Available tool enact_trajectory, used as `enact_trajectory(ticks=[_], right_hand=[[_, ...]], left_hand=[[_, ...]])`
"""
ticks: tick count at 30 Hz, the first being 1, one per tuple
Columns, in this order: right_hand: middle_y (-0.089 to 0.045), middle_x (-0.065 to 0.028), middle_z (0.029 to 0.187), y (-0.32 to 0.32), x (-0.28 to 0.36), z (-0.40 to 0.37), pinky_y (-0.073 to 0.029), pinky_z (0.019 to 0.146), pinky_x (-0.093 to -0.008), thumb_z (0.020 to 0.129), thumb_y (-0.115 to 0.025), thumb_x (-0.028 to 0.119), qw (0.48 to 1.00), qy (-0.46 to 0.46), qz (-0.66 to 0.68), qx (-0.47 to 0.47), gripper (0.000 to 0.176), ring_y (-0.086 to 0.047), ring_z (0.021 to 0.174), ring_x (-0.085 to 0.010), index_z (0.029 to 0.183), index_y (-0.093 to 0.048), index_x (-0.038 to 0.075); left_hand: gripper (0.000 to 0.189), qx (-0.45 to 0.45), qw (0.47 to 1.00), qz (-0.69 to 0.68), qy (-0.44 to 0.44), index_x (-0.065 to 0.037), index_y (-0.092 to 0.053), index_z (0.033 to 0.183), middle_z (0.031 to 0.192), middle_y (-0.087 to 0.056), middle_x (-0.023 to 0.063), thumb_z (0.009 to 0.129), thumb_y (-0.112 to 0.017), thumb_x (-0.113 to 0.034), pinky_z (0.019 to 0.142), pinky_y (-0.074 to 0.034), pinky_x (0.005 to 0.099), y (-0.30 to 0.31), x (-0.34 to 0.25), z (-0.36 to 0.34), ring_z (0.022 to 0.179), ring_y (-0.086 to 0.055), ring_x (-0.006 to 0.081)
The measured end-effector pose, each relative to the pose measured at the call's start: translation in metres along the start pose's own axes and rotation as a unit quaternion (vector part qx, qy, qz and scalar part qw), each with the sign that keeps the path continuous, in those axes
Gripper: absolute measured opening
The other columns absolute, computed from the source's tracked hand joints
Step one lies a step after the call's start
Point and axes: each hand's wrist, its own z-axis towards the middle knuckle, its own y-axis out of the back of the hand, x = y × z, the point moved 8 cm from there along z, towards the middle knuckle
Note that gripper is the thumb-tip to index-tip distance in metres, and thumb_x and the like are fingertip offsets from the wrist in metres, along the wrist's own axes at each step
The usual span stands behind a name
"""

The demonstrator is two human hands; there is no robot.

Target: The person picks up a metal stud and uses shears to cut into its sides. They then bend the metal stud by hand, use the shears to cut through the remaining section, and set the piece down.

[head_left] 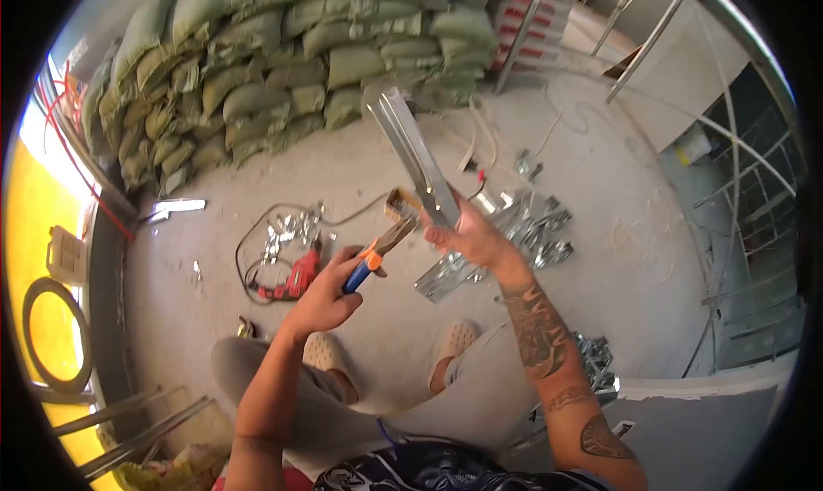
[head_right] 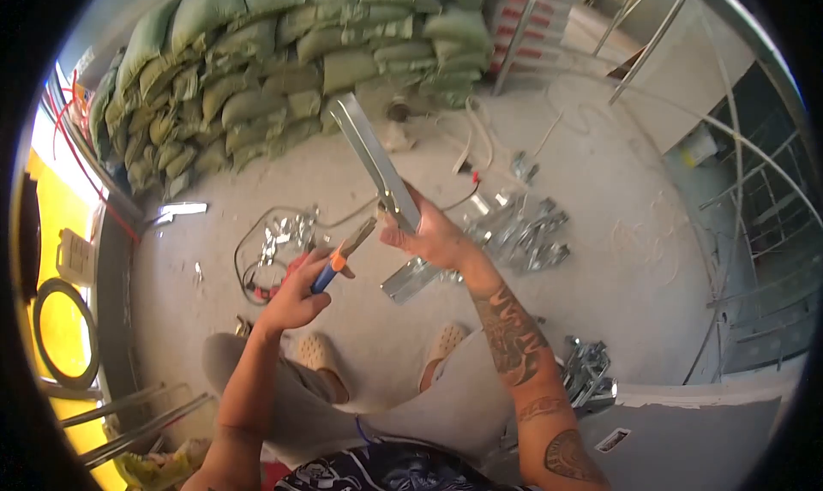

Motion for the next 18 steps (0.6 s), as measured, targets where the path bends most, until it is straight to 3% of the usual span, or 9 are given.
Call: enact_trajectory(ticks=[4,6,8,12,13,15,18], right_hand=[[-0.049,0.0028,0.088,-0.002,0.002,0.003,-0.045,0.075,-0.0249,0.085,-0.077,0.039,0.998,0.01,-0.058,0.011,0.09,-0.045,0.078,-0.0079,0.151,-0.028,0.003],[-0.051,0.002,0.09,0.0,-0.003,0.004,-0.045,0.08,-0.0268,0.086,-0.074,0.041,0.997,-0.002,-0.079,0.008,0.083,-0.048,0.083,-0.0096,0.149,-0.033,0.005],[-0.053,0.0009,0.091,0.001,-0.009,0.003,-0.045,0.085,-0.029,0.088,-0.071,0.045,0.997,-0.032,-0.062,0.023,0.081,-0.05,0.087,-0.0119,0.149,-0.034,0.007],[-0.053,-0.0001,0.087,-0.002,-0.013,0.001,-0.047,0.064,-0.0258,0.089,-0.066,0.051,0.997,-0.056,-0.048,0.038,0.08,-0.049,0.068,-0.0097,0.15,-0.034,0.01],[-0.053,-0.0001,0.087,-0.003,-0.016,0.001,-0.047,0.064,-0.0258,0.089,-0.066,0.051,0.997,-0.057,-0.046,0.036,0.08,-0.049,0.068,-0.0097,0.15,-0.034,0.01],[-0.051,0.0012,0.081,-0.008,-0.02,0.001,-0.044,0.054,-0.0243,0.09,-0.066,0.051,0.998,-0.051,-0.01,0.039,0.079,-0.046,0.061,-0.0077,0.15,-0.034,0.011],[-0.05,0.0028,0.077,-0.012,-0.021,0.001,-0.044,0.055,-0.0247,0.089,-0.066,0.051,0.997,-0.065,0.003,0.042,0.079,-0.046,0.061,-0.0074,0.15,-0.034,0.012]], left_hand=[[0.054,0.001,0.999,0.012,-0.034,-0.007,-0.062,0.113,0.131,-0.045,0.0164,0.063,-0.047,0.008,0.103,-0.038,0.038,-0.007,-0.012,0.004,0.121,-0.048,0.0344],[0.054,0.0,0.999,0.021,-0.043,-0.006,-0.062,0.112,0.131,-0.045,0.0166,0.063,-0.046,0.009,0.103,-0.038,0.0381,-0.01,-0.015,0.007,0.121,-0.048,0.0344],[0.052,-0.031,0.999,-0.017,-0.008,-0.003,-0.062,0.11,0.133,-0.044,0.0161,0.06,-0.046,0.006,0.11,-0.027,0.0388,-0.007,-0.013,0.011,0.126,-0.043,0.0328],[0.049,-0.017,0.999,-0.047,0.001,-0.002,-0.061,0.107,0.129,-0.046,0.015,0.061,-0.046,0.006,0.107,-0.03,0.0375,-0.011,-0.012,0.016,0.12,-0.045,0.0312],[0.049,-0.015,0.999,-0.047,0.003,-0.002,-0.061,0.107,0.129,-0.046,0.015,0.061,-0.046,0.006,0.107,-0.03,0.0375,-0.012,-0.011,0.016,0.12,-0.045,0.0312],[0.042,-0.006,1.0,-0.011,-0.002,-0.001,-0.06,0.101,0.122,-0.049,0.0145,0.062,-0.046,0.006,0.102,-0.034,0.0366,-0.014,-0.01,0.018,0.113,-0.046,0.0291],[0.044,0.004,1.0,-0.008,0.002,-0.002,-0.058,0.103,0.117,-0.05,0.0142,0.063,-0.044,0.008,0.095,-0.038,0.0343,-0.016,0.004,0.015,0.106,-0.049,0.0257]])
